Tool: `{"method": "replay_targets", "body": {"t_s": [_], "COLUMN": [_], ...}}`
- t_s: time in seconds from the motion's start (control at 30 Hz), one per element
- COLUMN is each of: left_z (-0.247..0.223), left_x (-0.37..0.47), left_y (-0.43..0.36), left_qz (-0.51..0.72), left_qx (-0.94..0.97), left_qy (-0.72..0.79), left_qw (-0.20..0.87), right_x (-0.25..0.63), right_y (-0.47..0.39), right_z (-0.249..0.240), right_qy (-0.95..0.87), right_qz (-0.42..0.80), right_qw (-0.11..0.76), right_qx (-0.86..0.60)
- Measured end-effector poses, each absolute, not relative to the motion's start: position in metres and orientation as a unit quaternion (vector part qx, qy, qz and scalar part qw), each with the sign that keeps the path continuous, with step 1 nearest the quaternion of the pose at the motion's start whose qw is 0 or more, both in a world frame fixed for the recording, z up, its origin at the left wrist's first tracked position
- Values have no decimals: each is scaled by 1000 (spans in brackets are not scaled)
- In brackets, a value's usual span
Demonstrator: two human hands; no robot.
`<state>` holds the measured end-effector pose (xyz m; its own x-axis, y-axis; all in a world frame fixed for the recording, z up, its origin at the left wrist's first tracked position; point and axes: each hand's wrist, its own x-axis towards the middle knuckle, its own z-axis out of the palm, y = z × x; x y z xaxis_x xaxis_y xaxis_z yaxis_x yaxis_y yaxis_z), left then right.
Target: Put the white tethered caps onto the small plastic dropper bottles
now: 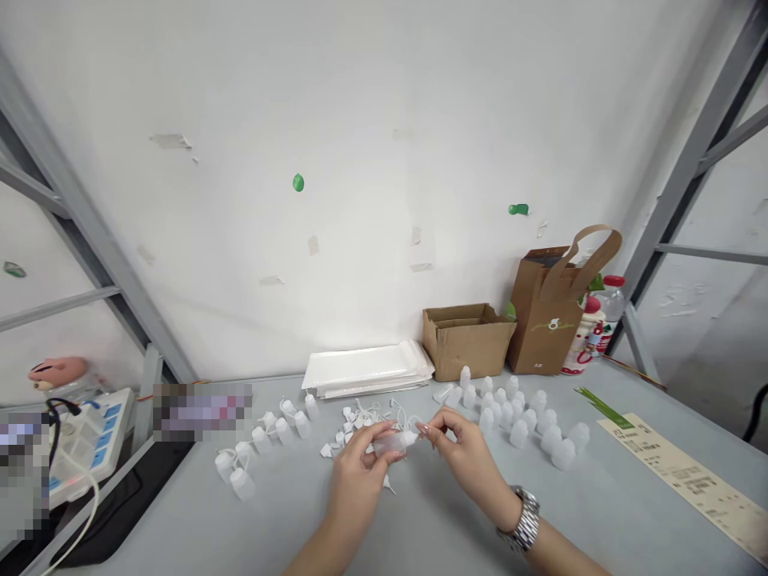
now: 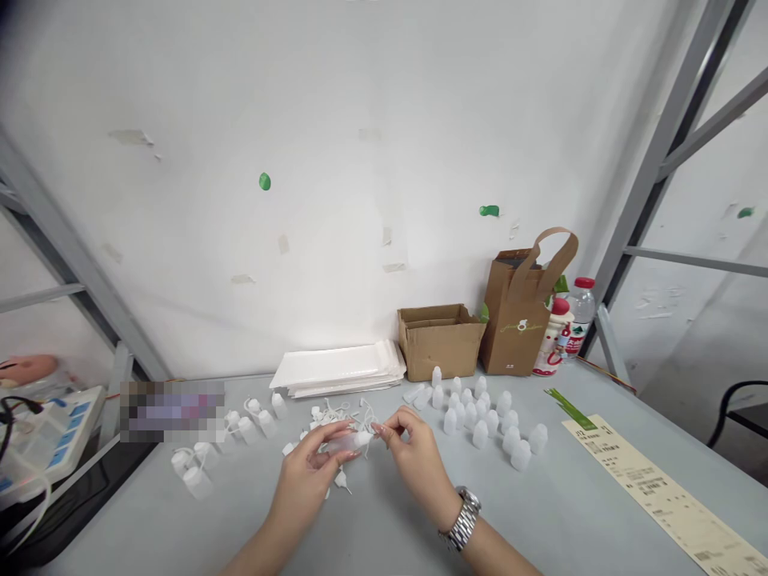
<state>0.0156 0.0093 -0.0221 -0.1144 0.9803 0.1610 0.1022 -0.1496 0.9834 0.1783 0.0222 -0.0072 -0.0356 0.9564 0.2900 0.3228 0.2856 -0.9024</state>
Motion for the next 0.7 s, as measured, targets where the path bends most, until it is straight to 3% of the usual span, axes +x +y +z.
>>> {"method": "replay_targets", "body": {"t_s": [0.23,0.37,0.53,0.7], "left_z": [-33,-33,-29,-39], "left_x": [21,23,19,26], "left_y": [10,10,5,-7], "left_qz": [540,513,467,388], "left_qx": [527,561,671,788], "left_qy": [512,506,515,458], "left_qw": [409,408,257,136], "right_x": [178,187,171,103], "right_y": [23,33,60,93], "right_z": [-12,1,38,50], "right_qy": [-665,-721,-778,-866], "right_qz": [277,139,2,-39], "right_qw": [487,482,451,336], "right_qx": [-493,-478,-438,-368]}}
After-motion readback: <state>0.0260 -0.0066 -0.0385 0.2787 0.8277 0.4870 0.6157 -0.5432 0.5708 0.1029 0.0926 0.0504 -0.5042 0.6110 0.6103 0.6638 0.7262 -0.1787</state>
